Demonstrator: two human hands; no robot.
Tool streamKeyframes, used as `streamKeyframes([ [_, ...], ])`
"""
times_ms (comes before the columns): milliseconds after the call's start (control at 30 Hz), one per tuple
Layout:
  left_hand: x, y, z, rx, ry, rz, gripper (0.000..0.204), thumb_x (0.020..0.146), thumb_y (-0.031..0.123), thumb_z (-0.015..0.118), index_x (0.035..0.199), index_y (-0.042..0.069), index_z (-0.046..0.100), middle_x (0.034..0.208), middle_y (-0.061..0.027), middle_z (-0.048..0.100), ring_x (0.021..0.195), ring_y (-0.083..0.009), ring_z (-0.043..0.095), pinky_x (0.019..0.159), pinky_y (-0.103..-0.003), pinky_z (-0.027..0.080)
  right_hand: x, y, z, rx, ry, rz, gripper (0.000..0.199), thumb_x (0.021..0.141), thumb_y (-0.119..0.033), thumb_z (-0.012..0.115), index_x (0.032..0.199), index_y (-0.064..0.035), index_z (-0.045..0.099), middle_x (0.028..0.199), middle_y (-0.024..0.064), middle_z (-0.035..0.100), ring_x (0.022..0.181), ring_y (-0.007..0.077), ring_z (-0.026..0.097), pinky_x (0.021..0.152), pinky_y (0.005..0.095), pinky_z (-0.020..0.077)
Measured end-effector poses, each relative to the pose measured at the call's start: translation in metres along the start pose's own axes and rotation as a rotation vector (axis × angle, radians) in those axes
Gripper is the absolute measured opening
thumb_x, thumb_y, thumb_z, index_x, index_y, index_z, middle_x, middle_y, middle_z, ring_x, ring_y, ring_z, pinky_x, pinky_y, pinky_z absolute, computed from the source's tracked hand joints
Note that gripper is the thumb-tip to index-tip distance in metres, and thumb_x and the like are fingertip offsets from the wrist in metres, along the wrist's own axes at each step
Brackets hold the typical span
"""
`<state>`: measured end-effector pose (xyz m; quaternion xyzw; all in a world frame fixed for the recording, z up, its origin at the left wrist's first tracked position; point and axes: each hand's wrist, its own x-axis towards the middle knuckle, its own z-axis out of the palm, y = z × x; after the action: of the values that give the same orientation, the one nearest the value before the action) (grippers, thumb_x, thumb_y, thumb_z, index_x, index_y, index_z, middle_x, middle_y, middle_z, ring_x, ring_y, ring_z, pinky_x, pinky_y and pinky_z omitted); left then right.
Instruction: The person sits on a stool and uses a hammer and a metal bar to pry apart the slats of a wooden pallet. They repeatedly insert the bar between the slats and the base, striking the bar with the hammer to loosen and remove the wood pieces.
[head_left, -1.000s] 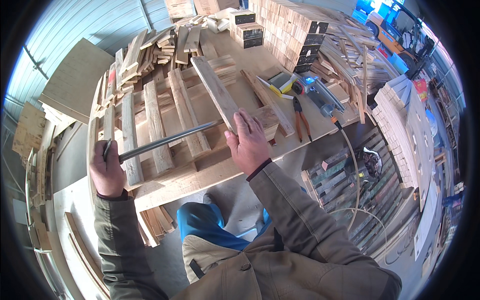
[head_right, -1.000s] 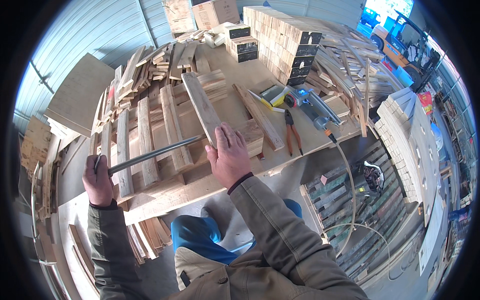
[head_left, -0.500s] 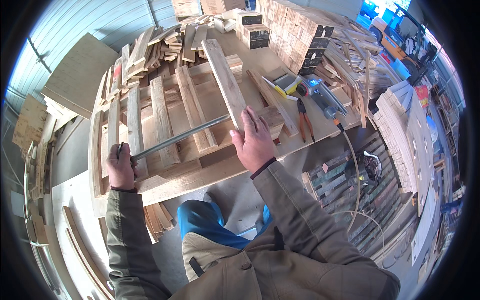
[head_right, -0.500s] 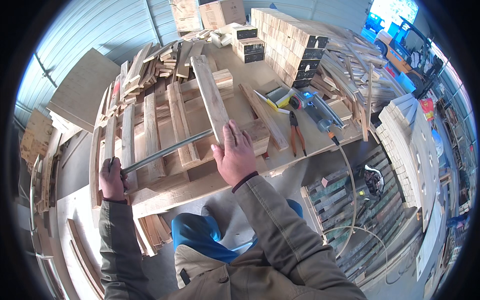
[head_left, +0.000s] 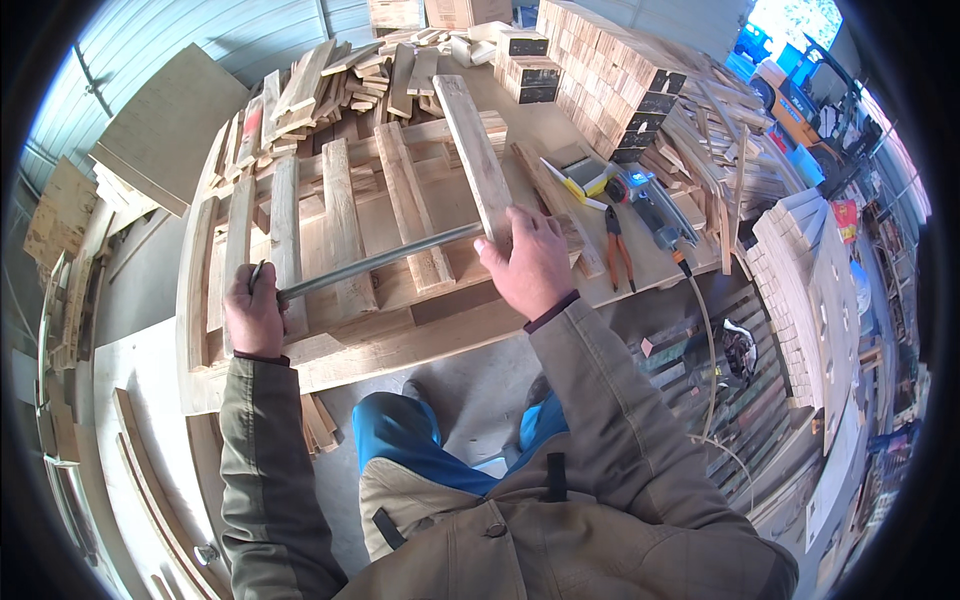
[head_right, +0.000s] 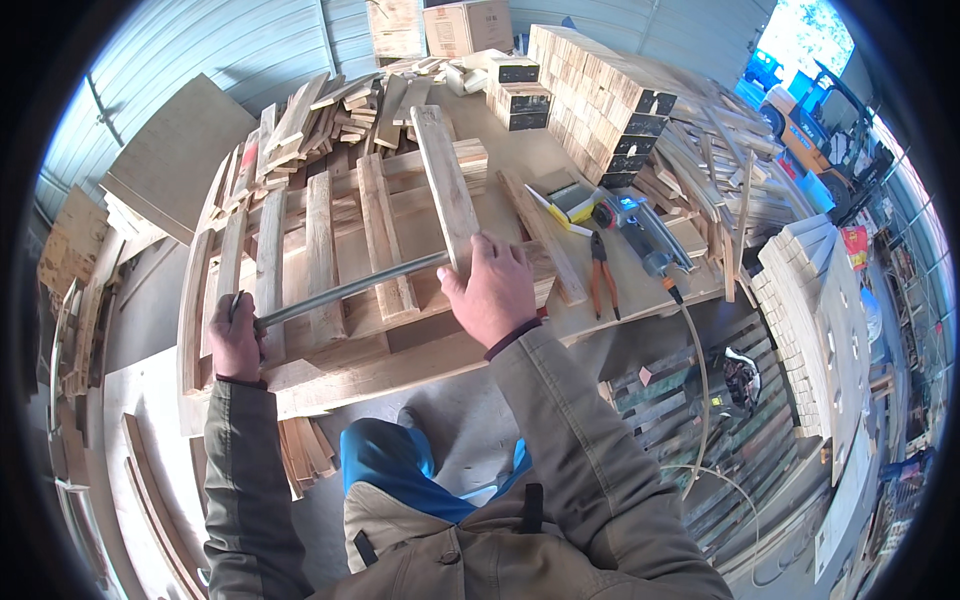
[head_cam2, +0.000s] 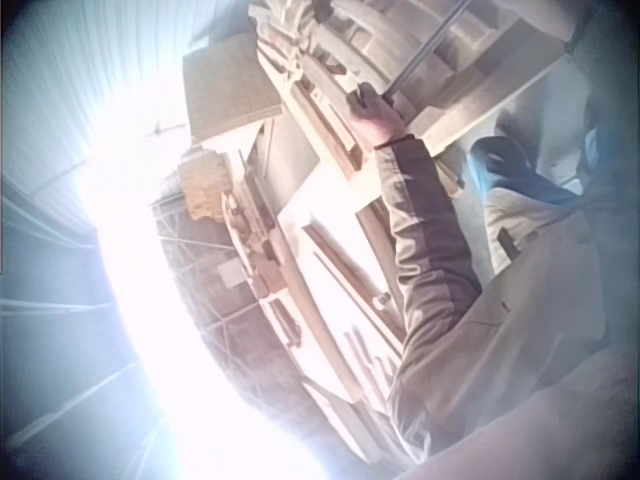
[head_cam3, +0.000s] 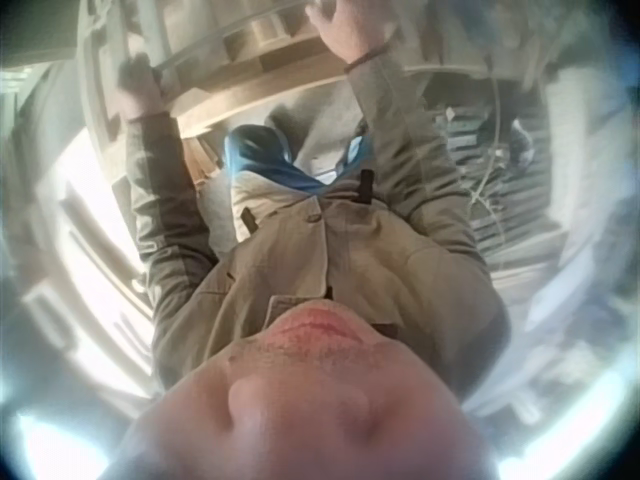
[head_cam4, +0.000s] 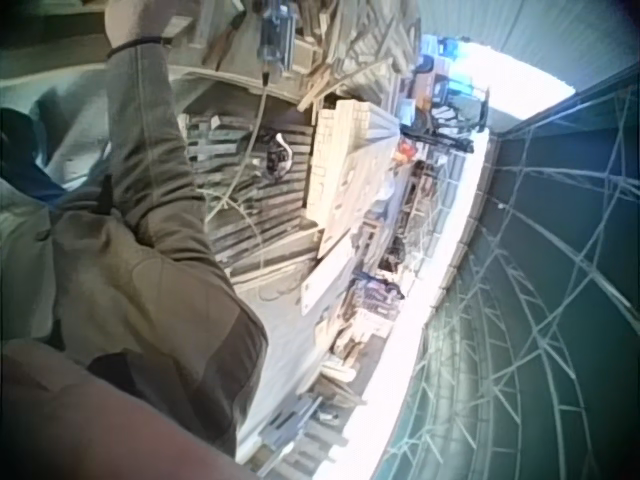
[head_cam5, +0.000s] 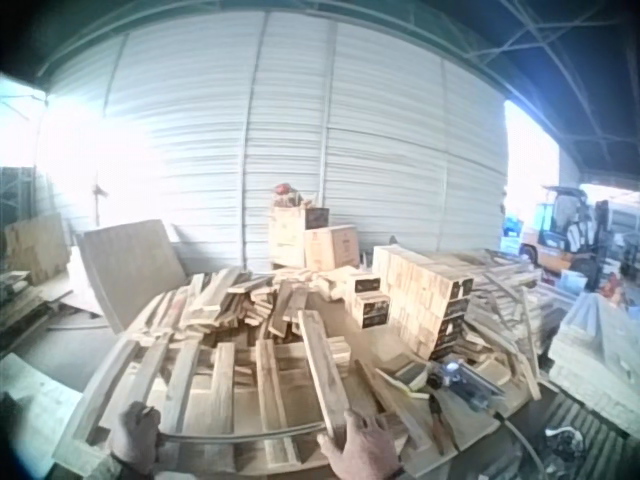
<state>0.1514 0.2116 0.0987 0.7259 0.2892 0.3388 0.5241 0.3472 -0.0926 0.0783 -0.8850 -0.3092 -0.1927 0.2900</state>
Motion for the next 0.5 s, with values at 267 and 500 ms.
streamKeyframes([
  [267,-0.001,-0.003,-0.001,0.0,0.013,0.039,0.024,0.105,0.019,0.063,0.086,0.005,0.061,0.063,0.0019,0.053,0.054,-0.0068,0.051,0.048,-0.026,0.04,0.085,0.003,-0.004,0.161,-0.211,0.138,0.077,0.092,-0.039,0.073,0.151,0.0016,0.047,0.127,0.0316,0.067,0.121,0.0432,0.065,0.104,0.0481,0.0514],
  [500,0.0,-0.006,0.0,-0.043,-0.005,0.056,0.025,0.106,0.018,0.062,0.085,0.005,0.059,0.064,0.0021,0.052,0.056,-0.0061,0.049,0.05,-0.026,0.038,0.141,0.015,0.008,0.205,-0.436,0.16,0.083,0.09,-0.038,0.076,0.156,-0.0001,0.043,0.146,0.0246,0.06,0.133,0.0361,0.061,0.112,0.042,0.0464],
])
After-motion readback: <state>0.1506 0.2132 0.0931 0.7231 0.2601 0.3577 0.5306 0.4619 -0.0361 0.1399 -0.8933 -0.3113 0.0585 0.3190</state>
